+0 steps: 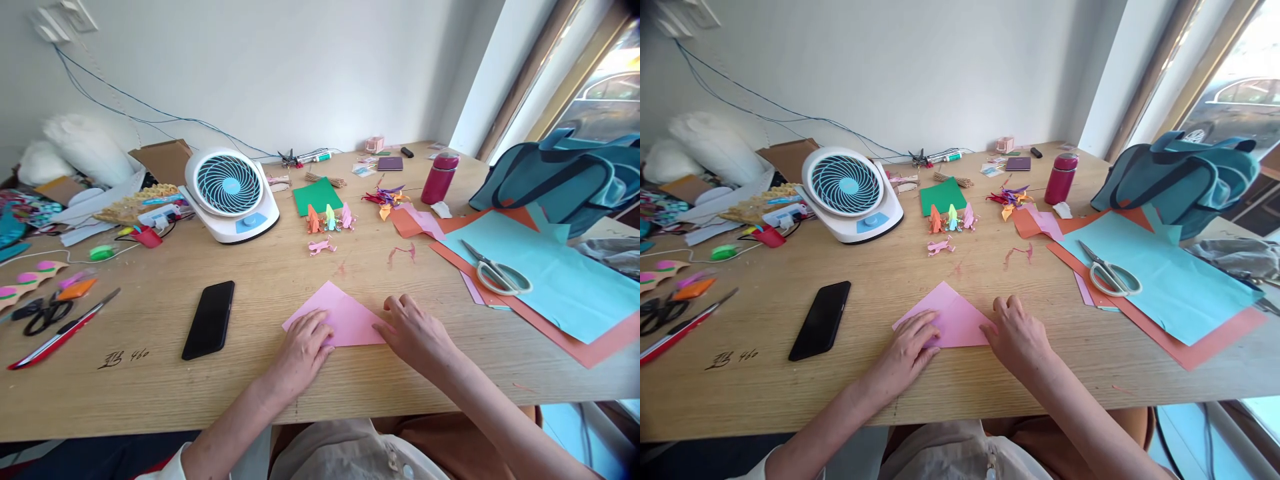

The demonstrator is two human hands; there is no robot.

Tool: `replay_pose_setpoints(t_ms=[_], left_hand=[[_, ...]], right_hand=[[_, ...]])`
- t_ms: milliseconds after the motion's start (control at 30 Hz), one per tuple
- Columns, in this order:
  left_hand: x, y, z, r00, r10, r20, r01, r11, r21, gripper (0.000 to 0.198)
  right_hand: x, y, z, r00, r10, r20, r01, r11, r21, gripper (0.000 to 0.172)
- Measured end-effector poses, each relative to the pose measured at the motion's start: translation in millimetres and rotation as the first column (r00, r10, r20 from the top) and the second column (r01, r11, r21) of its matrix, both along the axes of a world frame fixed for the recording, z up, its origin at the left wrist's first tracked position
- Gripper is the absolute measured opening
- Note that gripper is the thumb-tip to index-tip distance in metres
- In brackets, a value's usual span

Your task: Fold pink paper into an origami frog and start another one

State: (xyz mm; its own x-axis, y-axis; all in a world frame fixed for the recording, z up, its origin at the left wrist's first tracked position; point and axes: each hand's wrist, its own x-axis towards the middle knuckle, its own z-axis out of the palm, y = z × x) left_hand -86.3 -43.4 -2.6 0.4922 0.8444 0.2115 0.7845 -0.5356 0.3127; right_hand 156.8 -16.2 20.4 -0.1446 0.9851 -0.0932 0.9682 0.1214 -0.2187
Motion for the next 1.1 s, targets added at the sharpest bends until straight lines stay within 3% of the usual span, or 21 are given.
replay_pose_setpoints(t_ms=[133,267,333,467,667,867,1100], left_hand=[[-6,4,-5.0,0.997,0.029,0.065,-0.026,0.999,-0.037,0.018],[-10,8,-6.6,0.989,0.074,0.129,-0.066,0.996,-0.062,0.037],[-12,11,-7.7,0.985,0.096,0.140,-0.085,0.993,-0.080,0.048],[-16,22,-9.8,0.983,0.102,0.151,-0.086,0.990,-0.113,0.054],[-20,49,-9.2,0.977,0.168,0.129,-0.160,0.985,-0.063,0.051],[-30,79,8.3,0.933,0.348,-0.090,-0.356,0.927,-0.113,0.050],[-23,93,36.3,0.890,0.371,-0.265,-0.435,0.865,-0.250,0.032]], right_hand=[[-1,-14,5.5,0.992,-0.002,-0.125,-0.015,0.991,-0.134,0.024],[-3,-19,6.3,0.945,0.006,-0.328,-0.084,0.971,-0.223,0.016],[-4,-18,5.8,0.915,0.031,-0.402,-0.135,0.963,-0.234,0.012],[-8,-13,6.3,0.885,0.087,-0.457,-0.212,0.950,-0.230,0.026],[-8,-5,5.1,0.867,0.055,-0.495,-0.172,0.966,-0.194,0.016],[-5,-10,-0.2,0.865,0.077,-0.497,-0.168,0.976,-0.141,0.012],[-5,-16,-7.7,0.851,0.093,-0.517,-0.160,0.983,-0.088,0.012]])
